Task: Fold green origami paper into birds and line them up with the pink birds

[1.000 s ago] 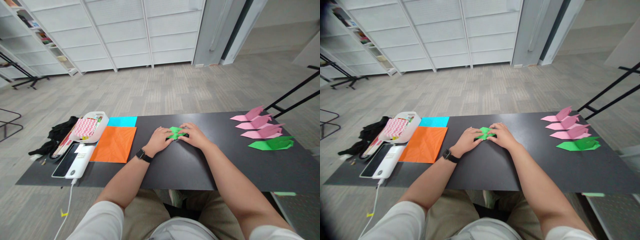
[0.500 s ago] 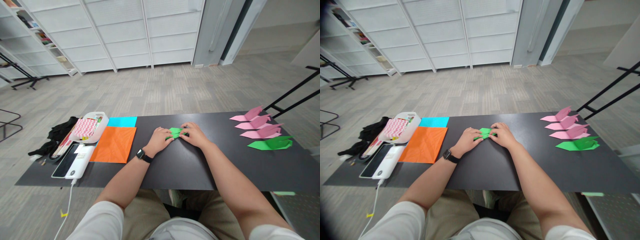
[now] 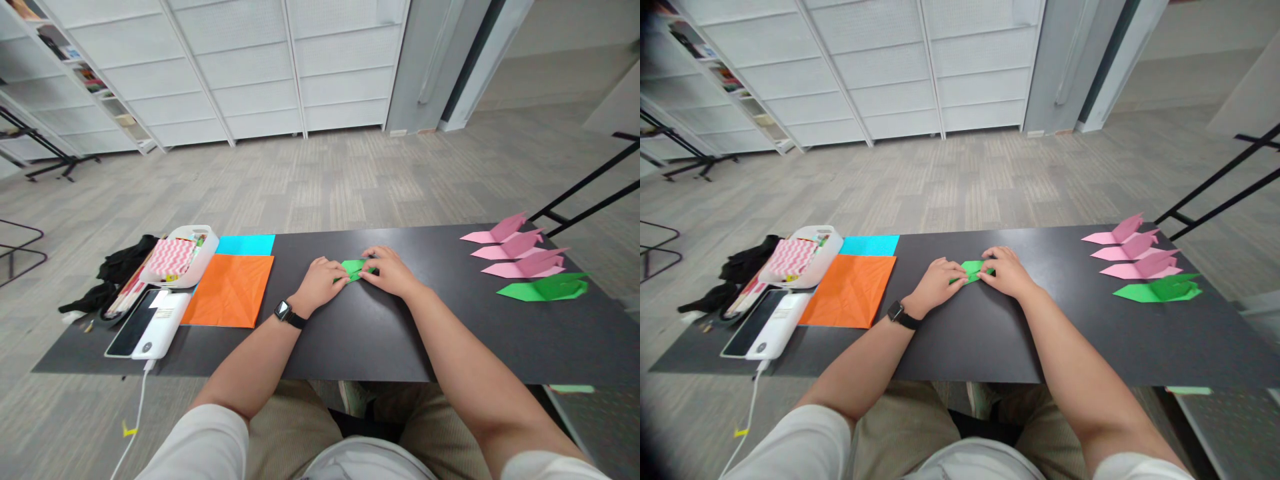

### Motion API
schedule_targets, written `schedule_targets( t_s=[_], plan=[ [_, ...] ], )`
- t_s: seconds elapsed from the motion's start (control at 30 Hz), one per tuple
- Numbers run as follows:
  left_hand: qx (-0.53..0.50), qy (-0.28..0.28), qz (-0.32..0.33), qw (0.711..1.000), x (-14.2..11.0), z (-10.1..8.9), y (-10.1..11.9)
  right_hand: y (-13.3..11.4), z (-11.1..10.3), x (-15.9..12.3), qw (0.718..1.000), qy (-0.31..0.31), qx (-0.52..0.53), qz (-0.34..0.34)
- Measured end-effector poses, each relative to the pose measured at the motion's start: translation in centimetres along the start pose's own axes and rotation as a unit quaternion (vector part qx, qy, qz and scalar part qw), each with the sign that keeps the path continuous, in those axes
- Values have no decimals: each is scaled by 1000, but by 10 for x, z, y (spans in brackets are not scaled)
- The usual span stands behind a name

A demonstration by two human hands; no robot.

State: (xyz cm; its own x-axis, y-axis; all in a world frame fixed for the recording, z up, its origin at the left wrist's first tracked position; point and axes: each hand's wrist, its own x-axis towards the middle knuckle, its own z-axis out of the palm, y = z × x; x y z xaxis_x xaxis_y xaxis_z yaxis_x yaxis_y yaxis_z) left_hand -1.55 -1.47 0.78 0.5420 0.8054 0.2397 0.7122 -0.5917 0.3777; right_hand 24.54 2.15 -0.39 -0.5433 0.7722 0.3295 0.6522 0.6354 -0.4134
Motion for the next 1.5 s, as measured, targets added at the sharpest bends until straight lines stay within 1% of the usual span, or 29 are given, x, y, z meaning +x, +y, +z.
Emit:
schedule_targets(
  t_s=[0.13, 0.33, 0.63, 0.93, 1.07, 1.27, 1.5],
  plan=[
    [14, -9, -7, 1000, 0, -1, 0, 2, 3, 0, 1000, -10, -2, 18],
    [20, -15, -5, 1000, 1, -3, 1, 2, 4, 0, 1000, -14, -8, 24],
    [19, -7, -6, 1000, 2, 1, -4, -2, 6, 1, 999, -10, -16, 37],
    [17, -19, 20, 999, 2, -3, -4, -2, 7, 1, 999, -4, -15, 29],
    [15, -34, 37, 999, 2, -4, -6, -2, 9, 1, 1000, 2, -16, 24],
    [24, -40, 38, 998, 1, -6, -5, -4, 11, 1, 999, 13, -19, 25],
    [29, -41, 41, 998, 1, -6, -4, -11, 5, 3, 999, 23, -3, 43]
  ],
)
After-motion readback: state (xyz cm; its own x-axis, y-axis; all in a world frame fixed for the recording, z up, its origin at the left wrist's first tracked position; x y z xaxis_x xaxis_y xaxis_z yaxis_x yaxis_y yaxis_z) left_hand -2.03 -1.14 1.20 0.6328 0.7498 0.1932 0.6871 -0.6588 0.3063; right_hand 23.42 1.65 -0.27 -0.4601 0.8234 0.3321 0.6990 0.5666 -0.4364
